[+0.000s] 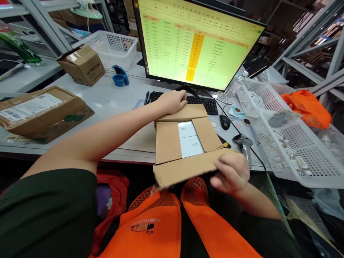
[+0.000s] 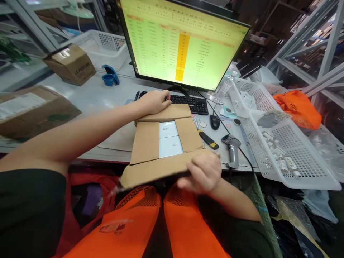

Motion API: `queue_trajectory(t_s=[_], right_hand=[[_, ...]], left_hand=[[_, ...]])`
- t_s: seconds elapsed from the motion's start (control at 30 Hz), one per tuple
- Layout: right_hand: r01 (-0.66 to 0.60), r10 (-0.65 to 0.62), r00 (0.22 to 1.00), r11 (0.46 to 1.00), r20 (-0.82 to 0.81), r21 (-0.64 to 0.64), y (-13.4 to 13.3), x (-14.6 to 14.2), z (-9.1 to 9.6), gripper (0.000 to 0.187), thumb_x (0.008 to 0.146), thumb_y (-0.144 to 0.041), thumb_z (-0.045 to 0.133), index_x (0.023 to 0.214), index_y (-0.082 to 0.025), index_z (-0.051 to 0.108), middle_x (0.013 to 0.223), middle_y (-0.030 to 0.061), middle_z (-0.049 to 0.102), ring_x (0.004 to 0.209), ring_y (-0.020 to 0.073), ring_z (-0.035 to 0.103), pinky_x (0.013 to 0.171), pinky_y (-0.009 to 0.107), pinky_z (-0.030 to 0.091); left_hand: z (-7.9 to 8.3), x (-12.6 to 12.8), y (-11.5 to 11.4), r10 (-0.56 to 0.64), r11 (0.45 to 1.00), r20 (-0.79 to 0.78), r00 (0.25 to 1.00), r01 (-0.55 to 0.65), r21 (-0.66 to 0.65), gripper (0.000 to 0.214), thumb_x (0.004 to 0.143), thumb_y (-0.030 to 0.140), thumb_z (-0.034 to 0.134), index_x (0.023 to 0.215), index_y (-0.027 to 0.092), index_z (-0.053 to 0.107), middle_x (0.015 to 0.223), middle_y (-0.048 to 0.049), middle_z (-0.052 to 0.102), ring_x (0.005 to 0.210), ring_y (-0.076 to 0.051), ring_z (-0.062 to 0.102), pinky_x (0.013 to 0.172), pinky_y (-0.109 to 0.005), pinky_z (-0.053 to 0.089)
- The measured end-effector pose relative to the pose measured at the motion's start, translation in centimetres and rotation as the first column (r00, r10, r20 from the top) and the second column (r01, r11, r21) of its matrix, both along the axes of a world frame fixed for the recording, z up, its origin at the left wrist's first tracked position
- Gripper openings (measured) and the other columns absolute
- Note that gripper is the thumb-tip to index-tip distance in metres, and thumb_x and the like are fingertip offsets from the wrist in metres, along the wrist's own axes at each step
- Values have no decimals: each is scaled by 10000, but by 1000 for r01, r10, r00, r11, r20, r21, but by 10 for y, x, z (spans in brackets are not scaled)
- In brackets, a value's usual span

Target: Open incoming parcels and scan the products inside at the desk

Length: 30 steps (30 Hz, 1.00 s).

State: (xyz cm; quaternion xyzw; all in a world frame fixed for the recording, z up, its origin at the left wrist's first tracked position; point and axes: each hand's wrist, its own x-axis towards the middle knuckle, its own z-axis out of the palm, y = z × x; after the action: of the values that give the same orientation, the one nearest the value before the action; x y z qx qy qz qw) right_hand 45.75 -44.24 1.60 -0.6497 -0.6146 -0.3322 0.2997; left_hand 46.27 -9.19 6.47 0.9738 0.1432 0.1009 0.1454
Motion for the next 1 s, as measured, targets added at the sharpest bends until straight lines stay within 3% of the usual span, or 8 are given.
queue_trajectory(t_s=[0.2, 0.3, 0.4, 0.57, 0.7, 0.8, 0.93, 1.0], right_hand=[[-46, 36, 994, 994, -107, -99, -30, -35, -24, 228, 915, -217, 651, 1081, -302, 781, 1182, 104, 807, 1114, 341, 780, 812, 508, 667], [-182, 112, 967, 932, -227, -312, -29, -20, 24, 174, 952, -250, 677, 1065, -264, 809, 1208, 109, 800, 1127, 311, 769, 916, 482, 660], [-382, 137, 889, 746, -437, -546, -7, 17, 81, 231, 1025, -347, 624, 1107, -274, 828, 1219, 67, 792, 1118, 250, 759, 1017, 436, 622], [-481, 57, 839, 544, -541, -688, 57, 64, 99, 305, 972, -521, 680, 1030, -269, 841, 1589, 80, 576, 1522, 358, 483, 1252, 590, 414], [-484, 103, 805, 684, -585, -545, 56, 72, 81, 258, 922, -462, 727, 833, -225, 680, 1628, 110, 528, 1549, 358, 443, 1228, 575, 437], [-388, 101, 723, 878, -684, -281, 22, 91, 61, 165, 942, -414, 657, 928, -254, 620, 1583, 98, 574, 1484, 341, 519, 1173, 587, 480], [-182, 77, 512, 983, -855, -21, -14, 112, 7, 276, 959, -483, 603, 1157, -312, 691, 1595, 30, 573, 1538, 325, 464, 1250, 574, 413], [-167, 67, 432, 986, -899, -7, -21, 108, -21, 358, 977, -509, 596, 1250, -314, 718, 1630, 23, 543, 1572, 316, 422, 1301, 556, 354]], left_hand=[[24, -49, -39, -209, 974, 124, 970, 195, 114, 363, 999, 399, 498, 1174, 207, 751, 1351, -176, 689, 1360, -391, 579, 1162, -555, 397], [21, -103, -69, -555, 827, 172, 814, 563, 3, 309, 938, 517, 644, 1121, 316, 791, 1512, -62, 642, 1527, -382, 457, 1291, -583, 275], [4, -143, -80, -646, 736, 163, 746, 665, -126, 265, 935, 544, 662, 1036, 344, 803, 1515, -34, 653, 1604, -385, 357, 1334, -622, 190], [-29, -171, -75, -335, 899, 335, 880, 405, -165, 516, 747, 765, 724, 985, 308, 689, 1425, -85, 679, 1583, -437, 350, 1334, -712, 136], [-60, -194, -95, 295, 943, 667, 684, -97, -318, 567, 861, 727, 538, 1307, 381, 481, 1640, -49, 427, 1614, -349, 311, 1319, -697, 252], [-79, -203, -127, 609, 713, 605, 513, -21, -701, 646, 907, 527, 540, 1498, 391, 320, 1757, -20, 262, 1642, -309, 287, 1323, -621, 326], [-84, -197, -156, 882, 50, 126, 454, 177, -983, 649, 833, 495, 634, 1420, 230, 558, 1392, -109, 697, 1407, -357, 606, 1205, -498, 527], [-80, -191, -152, 914, -59, 48, 404, 250, -967, 528, 822, 465, 667, 1284, 209, 662, 1160, -103, 781, 1333, -355, 661, 1138, -457, 584]])
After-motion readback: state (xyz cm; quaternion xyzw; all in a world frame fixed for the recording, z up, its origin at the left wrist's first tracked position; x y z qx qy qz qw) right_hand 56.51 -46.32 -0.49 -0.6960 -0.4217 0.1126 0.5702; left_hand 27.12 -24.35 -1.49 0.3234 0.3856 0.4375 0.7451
